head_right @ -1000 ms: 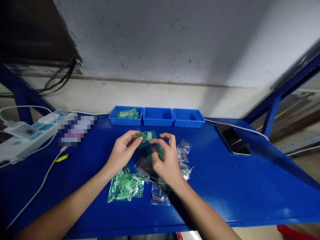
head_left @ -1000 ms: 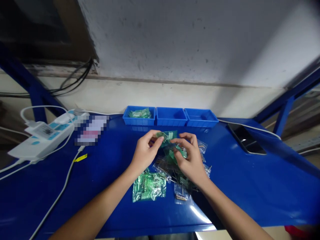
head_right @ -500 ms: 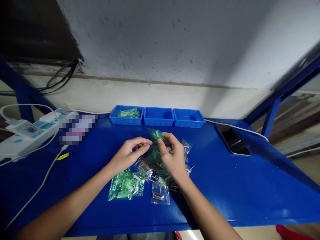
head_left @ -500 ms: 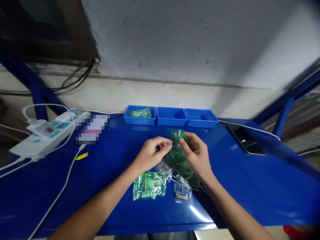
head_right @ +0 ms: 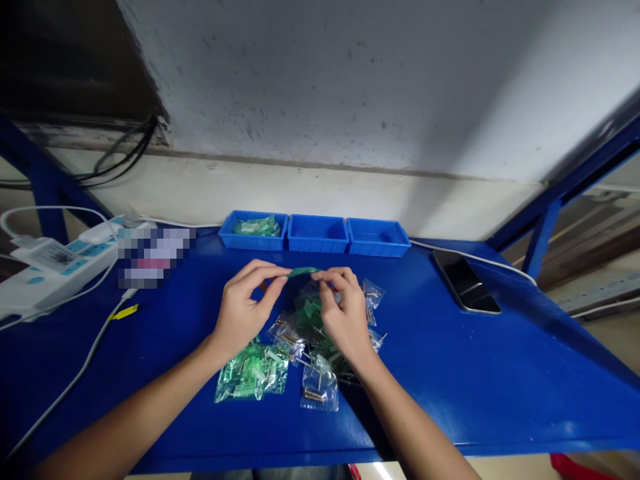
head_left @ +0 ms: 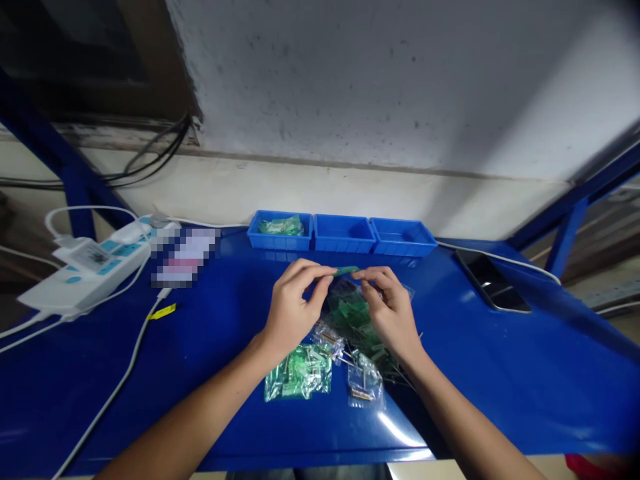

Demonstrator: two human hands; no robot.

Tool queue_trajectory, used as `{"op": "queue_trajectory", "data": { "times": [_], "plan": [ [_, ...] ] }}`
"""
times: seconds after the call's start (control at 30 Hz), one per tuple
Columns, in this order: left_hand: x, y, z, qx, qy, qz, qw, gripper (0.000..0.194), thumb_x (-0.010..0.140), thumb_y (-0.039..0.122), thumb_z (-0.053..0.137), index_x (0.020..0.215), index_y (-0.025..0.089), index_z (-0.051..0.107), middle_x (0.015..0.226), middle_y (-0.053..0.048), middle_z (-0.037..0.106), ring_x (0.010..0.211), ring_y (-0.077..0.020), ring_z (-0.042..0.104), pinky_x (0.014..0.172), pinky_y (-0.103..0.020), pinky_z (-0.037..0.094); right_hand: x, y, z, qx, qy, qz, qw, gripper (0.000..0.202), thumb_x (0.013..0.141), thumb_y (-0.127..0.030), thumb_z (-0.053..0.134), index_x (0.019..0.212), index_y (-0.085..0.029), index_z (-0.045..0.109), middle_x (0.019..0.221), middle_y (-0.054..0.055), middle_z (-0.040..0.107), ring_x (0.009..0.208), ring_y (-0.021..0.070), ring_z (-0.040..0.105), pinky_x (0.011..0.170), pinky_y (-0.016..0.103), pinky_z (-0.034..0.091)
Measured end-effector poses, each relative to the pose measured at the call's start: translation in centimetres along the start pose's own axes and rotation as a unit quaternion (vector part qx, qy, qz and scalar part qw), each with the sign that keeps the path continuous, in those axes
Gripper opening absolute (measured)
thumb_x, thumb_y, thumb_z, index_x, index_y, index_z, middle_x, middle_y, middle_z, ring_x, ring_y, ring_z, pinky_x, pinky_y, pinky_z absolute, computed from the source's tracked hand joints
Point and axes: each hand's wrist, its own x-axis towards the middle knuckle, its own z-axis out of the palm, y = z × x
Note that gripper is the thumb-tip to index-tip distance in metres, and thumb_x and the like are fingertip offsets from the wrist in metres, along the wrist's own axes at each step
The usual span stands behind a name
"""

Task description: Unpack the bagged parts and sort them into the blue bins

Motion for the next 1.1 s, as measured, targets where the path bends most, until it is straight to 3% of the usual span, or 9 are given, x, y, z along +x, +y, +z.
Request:
{"op": "queue_trajectory", "data": {
  "times": [0.13,0.23,0.37,0.47,0.53,0.7,0.9,1.0,1.1],
  "plan": [
    [-0.5,-0.2,0.4,0.072,-0.050,0.120,0.989,0.018,0.087,0.013,0.052,0.095,0.021,0.067,0.083,-0.004,0.062,0.081,-0.0161,0.055,0.072,-0.031,0.047,0.1,0.1,0.1,0.131,-0.033,0.095,0.986,0.038,0.089,-0.047,0.041,0.077,-0.019,0.063,0.079,0.003,0.057,0.072,0.0168,0.053,0.065,0.030,0.042],
    [-0.8,-0.3,0.7,0.079,-0.092,0.116,0.986,0.015,0.088,0.018,0.053,0.094,0.021,0.066,0.085,-0.004,0.062,0.082,-0.0173,0.054,0.073,-0.033,0.047,-0.1,-0.1,0.4,0.177,-0.045,0.117,0.976,0.037,0.089,-0.048,0.042,0.082,-0.019,0.063,0.073,0.002,0.060,0.066,0.0154,0.053,0.062,0.028,0.041],
    [-0.5,-0.5,0.7,-0.026,-0.135,-0.067,0.988,0.024,0.090,0.036,0.048,0.083,0.020,0.065,0.082,-0.005,0.064,0.080,-0.0179,0.057,0.073,-0.034,0.046,-0.5,-0.6,0.6,0.122,-0.037,0.047,0.991,0.020,0.085,-0.035,0.055,0.097,-0.021,0.063,0.090,0.004,0.066,0.077,0.0176,0.059,0.070,0.030,0.044],
    [0.0,-0.9,0.4,-0.157,-0.134,-0.243,0.948,0.044,0.093,0.046,0.034,0.074,0.018,0.063,0.075,-0.006,0.064,0.070,-0.0164,0.058,0.063,-0.030,0.045,-0.6,-0.9,0.5,0.047,-0.025,-0.051,0.997,0.019,0.084,-0.022,0.054,0.100,-0.024,0.065,0.097,0.004,0.067,0.088,0.0198,0.059,0.079,0.034,0.045],
    [0.2,-1.0,0.2,-0.213,-0.131,-0.287,0.925,0.040,0.092,0.045,0.038,0.078,0.017,0.063,0.075,-0.006,0.063,0.068,-0.0156,0.058,0.060,-0.028,0.044,-0.6,-0.9,0.4,0.010,-0.033,-0.107,0.994,0.025,0.082,-0.014,0.050,0.096,-0.026,0.068,0.099,0.004,0.067,0.095,0.0209,0.058,0.083,0.037,0.044],
    [0.2,-0.6,0.2,-0.093,-0.096,-0.159,0.978,0.017,0.088,0.029,0.052,0.095,0.018,0.063,0.085,-0.004,0.063,0.076,-0.0161,0.058,0.067,-0.029,0.046,-0.6,-0.7,0.1,-0.019,-0.031,-0.094,0.995,0.032,0.080,-0.011,0.045,0.093,-0.026,0.070,0.111,0.005,0.061,0.106,0.0237,0.052,0.089,0.042,0.041],
    [-0.6,-0.7,0.5,0.087,-0.105,0.068,0.988,0.027,0.088,0.014,0.048,0.111,0.022,0.058,0.098,-0.007,0.058,0.094,-0.0195,0.056,0.081,-0.036,0.048,-0.1,-0.7,0.3,0.157,-0.098,0.090,0.979,0.030,0.087,-0.042,0.049,0.093,-0.019,0.067,0.086,0.005,0.067,0.083,0.0198,0.060,0.076,0.033,0.046],
    [-0.9,-0.6,0.7,0.114,-0.142,0.085,0.980,0.029,0.087,0.014,0.048,0.114,0.022,0.055,0.103,-0.008,0.056,0.098,-0.0215,0.054,0.082,-0.038,0.049,-0.2,-0.3,0.8,0.205,-0.062,0.138,0.967,0.030,0.082,-0.045,0.056,0.090,-0.018,0.066,0.081,0.005,0.068,0.075,0.0178,0.061,0.070,0.030,0.047],
    [-1.0,-0.2,1.0,0.046,-0.171,0.032,0.984,0.026,0.086,0.020,0.053,0.112,0.022,0.055,0.106,-0.008,0.056,0.100,-0.0222,0.054,0.084,-0.039,0.049,-0.3,0.2,1.1,0.192,0.002,0.112,0.975,0.023,0.079,-0.037,0.061,0.093,-0.019,0.064,0.087,0.005,0.069,0.076,0.0179,0.062,0.069,0.031,0.049]
  ]
}}
